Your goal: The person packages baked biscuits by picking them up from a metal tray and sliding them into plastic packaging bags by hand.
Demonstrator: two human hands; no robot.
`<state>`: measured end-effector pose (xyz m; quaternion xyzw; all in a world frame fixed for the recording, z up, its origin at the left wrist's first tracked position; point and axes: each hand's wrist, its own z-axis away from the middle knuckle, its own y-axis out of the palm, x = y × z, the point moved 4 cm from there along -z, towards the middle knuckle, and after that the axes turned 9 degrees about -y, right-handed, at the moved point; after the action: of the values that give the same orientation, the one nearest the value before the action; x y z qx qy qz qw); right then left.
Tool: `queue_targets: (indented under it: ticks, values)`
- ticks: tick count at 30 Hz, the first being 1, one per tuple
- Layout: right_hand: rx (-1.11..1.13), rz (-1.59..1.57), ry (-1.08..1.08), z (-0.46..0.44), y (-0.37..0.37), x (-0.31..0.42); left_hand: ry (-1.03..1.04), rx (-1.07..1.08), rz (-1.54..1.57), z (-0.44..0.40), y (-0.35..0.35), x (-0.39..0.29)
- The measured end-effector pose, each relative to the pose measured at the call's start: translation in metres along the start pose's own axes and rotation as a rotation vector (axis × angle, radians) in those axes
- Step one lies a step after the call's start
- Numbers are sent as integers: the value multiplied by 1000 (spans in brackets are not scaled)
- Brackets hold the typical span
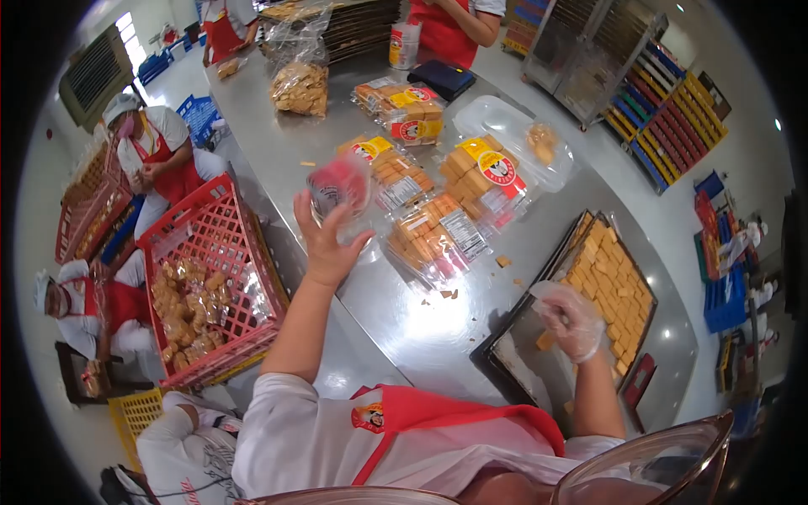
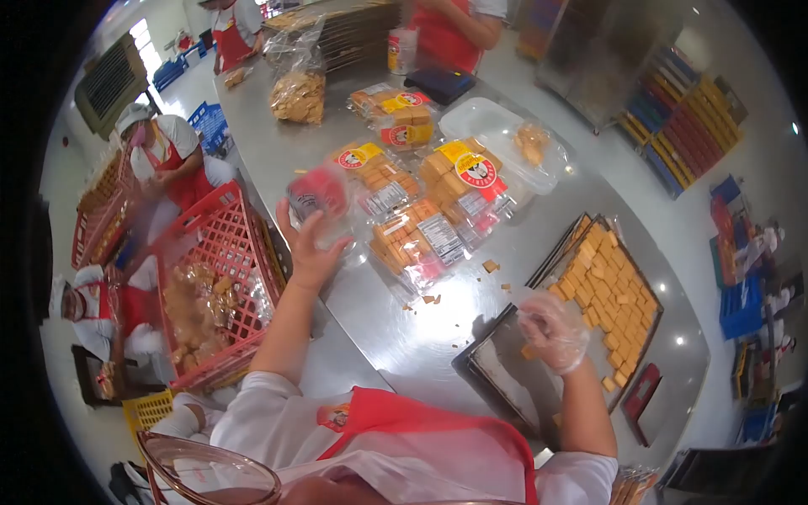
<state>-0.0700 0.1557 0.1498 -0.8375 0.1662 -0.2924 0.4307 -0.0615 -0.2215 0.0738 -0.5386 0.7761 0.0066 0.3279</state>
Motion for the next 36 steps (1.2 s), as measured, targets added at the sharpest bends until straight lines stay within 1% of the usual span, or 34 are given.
queue_targets:
  ticks: [1, 3, 4, 6, 7, 10, 11, 13, 14, 17, 18, 21, 23, 26, 29, 32, 35, 36]
  values:
    - [-2, 19, 46, 6, -6, 1, -14, 14, -67, -1, 1, 1]
    - [-51, 68, 42, 18, -19, 4, -39, 37, -197, -5, 4, 7]
    - [-75, 95, 38, 24, -25, 5, -132, 3, -115, -9, 2, 19]
    - [-93, 143, 129, 46, -39, 0, -114, -118, -110, -21, -5, 49]
    - [-100, 165, 172, 56, -45, -2, -127, -118, -169, -32, -7, 59]
    - [-194, 74, 452, 82, -59, -9, -121, -96, -320, -67, -2, 97]
    - [-198, 100, 465, 86, -61, -8, -117, -88, -369, -77, 3, 112]
    - [-203, 152, 472, 87, -64, -9, -148, -58, -344, -97, 15, 143]
    - [-200, 192, 434, 87, -63, -11, -164, -51, -330, -105, 18, 154]
    - [-170, 192, 350, 78, -57, -8, -139, -157, -333, -115, 23, 140]
    - [-169, 197, 346, 76, -57, -8, -20, -239, -465, -115, 21, 115]
    - [-164, 223, 338, 71, -55, -8, 147, -37, -257, -109, 53, 92]
    - [-143, 261, 323, 68, -58, -6, -215, 362, -133, -109, 86, 105]
    - [-76, 310, 356, 71, -63, -3, -175, 483, -376, -87, 112, 121]
    - [-176, 311, 288, 75, -68, 2, -95, 487, -191, -83, 126, 145]
    - [-210, 291, 308, 89, -72, -3, -21, 440, -199, -92, 125, 145]
    - [-153, 302, 346, 85, -74, 2, -26, 507, -346, -109, 114, 122]
    - [-143, 309, 295, 78, -75, 5, -88, 569, -381, -115, 108, 112]
